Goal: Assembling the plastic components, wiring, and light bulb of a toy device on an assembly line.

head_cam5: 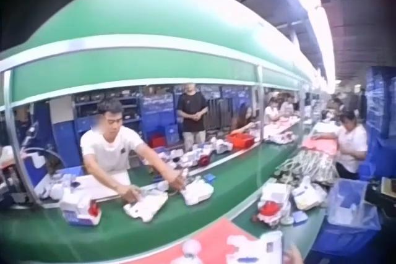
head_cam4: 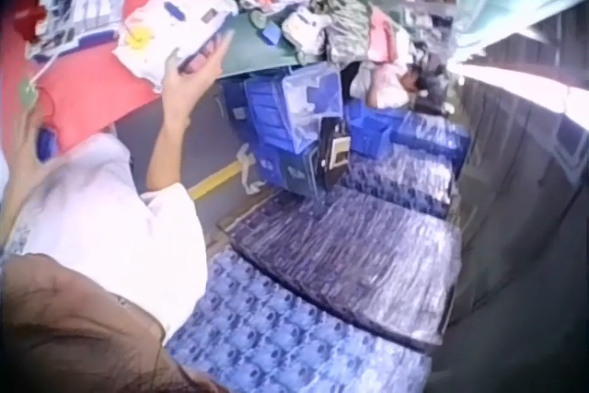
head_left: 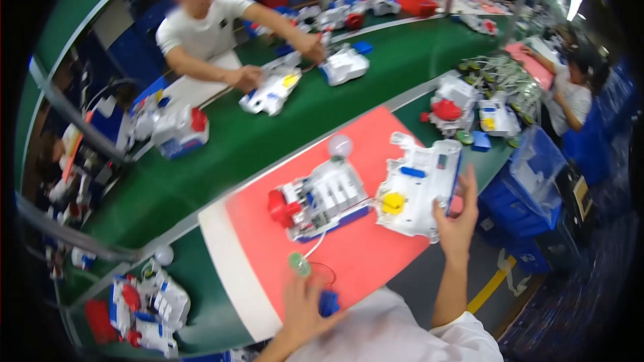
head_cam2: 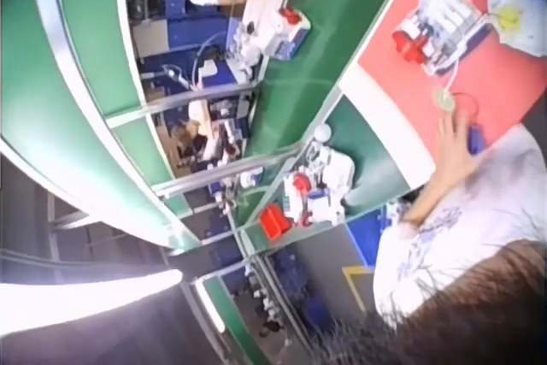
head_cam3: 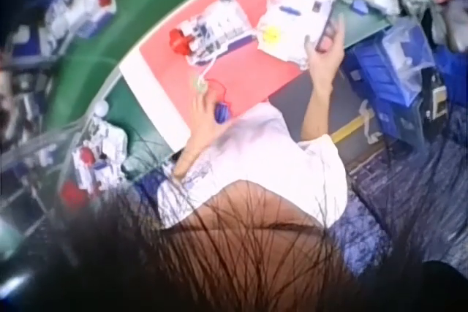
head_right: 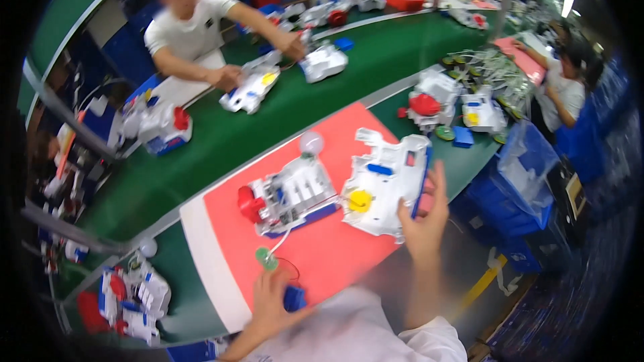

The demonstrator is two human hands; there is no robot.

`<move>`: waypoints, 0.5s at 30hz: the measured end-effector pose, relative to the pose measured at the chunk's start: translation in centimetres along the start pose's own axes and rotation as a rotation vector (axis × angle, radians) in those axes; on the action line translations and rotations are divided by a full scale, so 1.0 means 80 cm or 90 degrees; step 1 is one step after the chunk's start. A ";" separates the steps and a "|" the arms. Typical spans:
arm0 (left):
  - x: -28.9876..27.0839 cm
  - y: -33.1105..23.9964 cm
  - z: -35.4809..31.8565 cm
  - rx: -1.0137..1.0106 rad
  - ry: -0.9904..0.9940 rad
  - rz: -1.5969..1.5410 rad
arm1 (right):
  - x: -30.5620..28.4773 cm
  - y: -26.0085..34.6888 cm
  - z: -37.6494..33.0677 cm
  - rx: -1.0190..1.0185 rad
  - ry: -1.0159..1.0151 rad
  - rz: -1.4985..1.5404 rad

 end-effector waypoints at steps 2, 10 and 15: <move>0.020 -0.005 -0.026 0.054 0.019 0.114 | 0.012 -0.018 -0.006 -0.045 0.003 -0.059; -0.052 0.036 0.003 -0.250 -0.111 -0.573 | 0.051 0.051 0.030 -0.291 -0.084 0.033; -0.189 0.034 0.181 -0.126 -0.012 -0.472 | 0.090 0.053 -0.002 -0.495 -0.141 0.006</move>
Point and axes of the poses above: each hand's wrist, its own z-axis towards the middle knuckle, its own x-axis out of the palm, y = z × x, the point moved 2 cm from there along z, towards the middle knuckle, and after that the axes turned 9 degrees about -z, right-handed, at the moved point
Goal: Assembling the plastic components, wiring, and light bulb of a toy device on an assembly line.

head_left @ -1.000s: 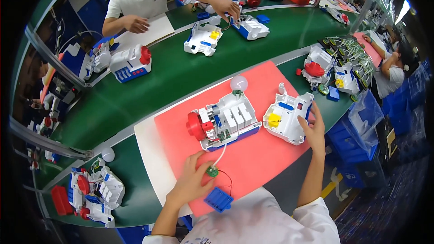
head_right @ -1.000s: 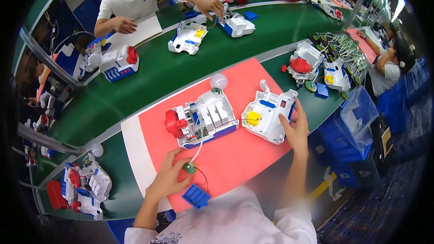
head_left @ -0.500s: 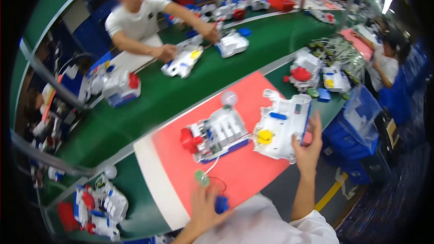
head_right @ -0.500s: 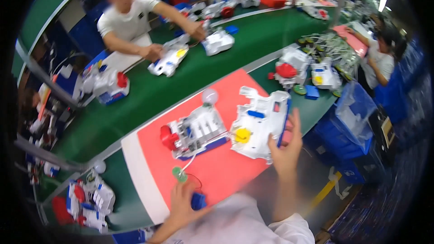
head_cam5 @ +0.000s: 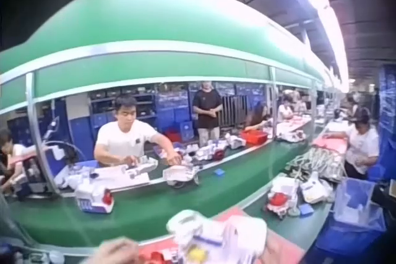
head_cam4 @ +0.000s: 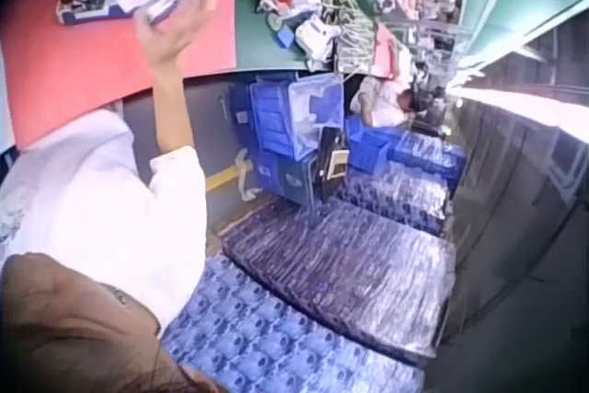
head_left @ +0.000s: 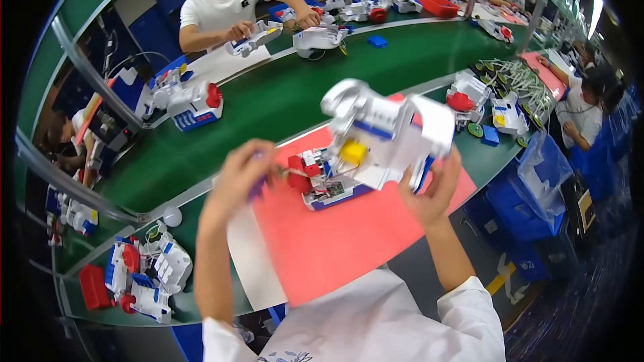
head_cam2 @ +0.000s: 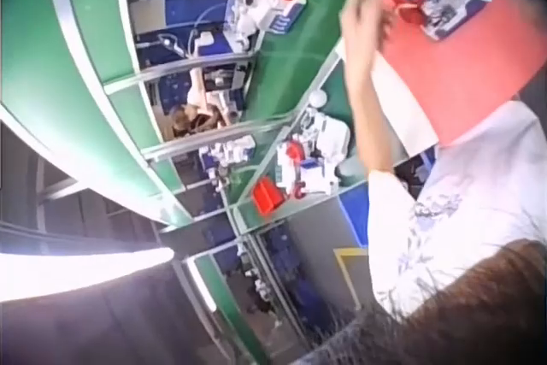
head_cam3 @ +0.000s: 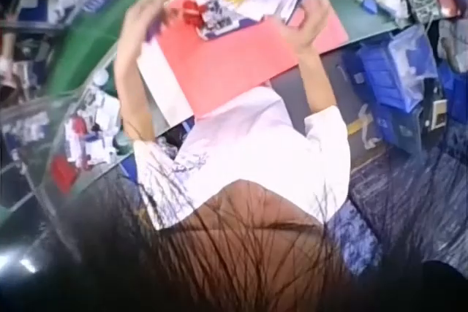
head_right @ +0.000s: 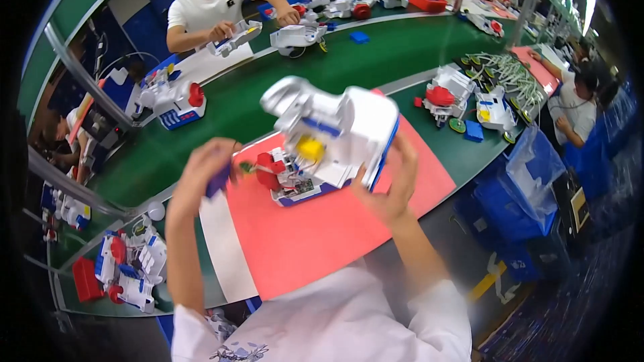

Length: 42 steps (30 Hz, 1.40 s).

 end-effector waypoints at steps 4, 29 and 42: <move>0.006 -0.095 0.079 -0.125 0.123 0.262 | 0.008 0.024 -0.065 -0.037 0.262 0.302; 0.142 -0.083 0.061 -0.191 0.339 0.284 | 0.047 0.277 -0.073 -0.254 0.461 0.318; 0.169 -0.106 0.071 -0.202 0.378 0.400 | 0.168 0.280 -0.079 -0.204 0.270 0.166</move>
Point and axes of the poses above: each hand's wrist, its own z-axis towards the middle knuckle, its own x-axis out of the palm, y = z × x, the point moved 2 cm from there along z, towards the middle knuckle, and after that the axes turned 9 degrees about -z, right-handed, at the moved point
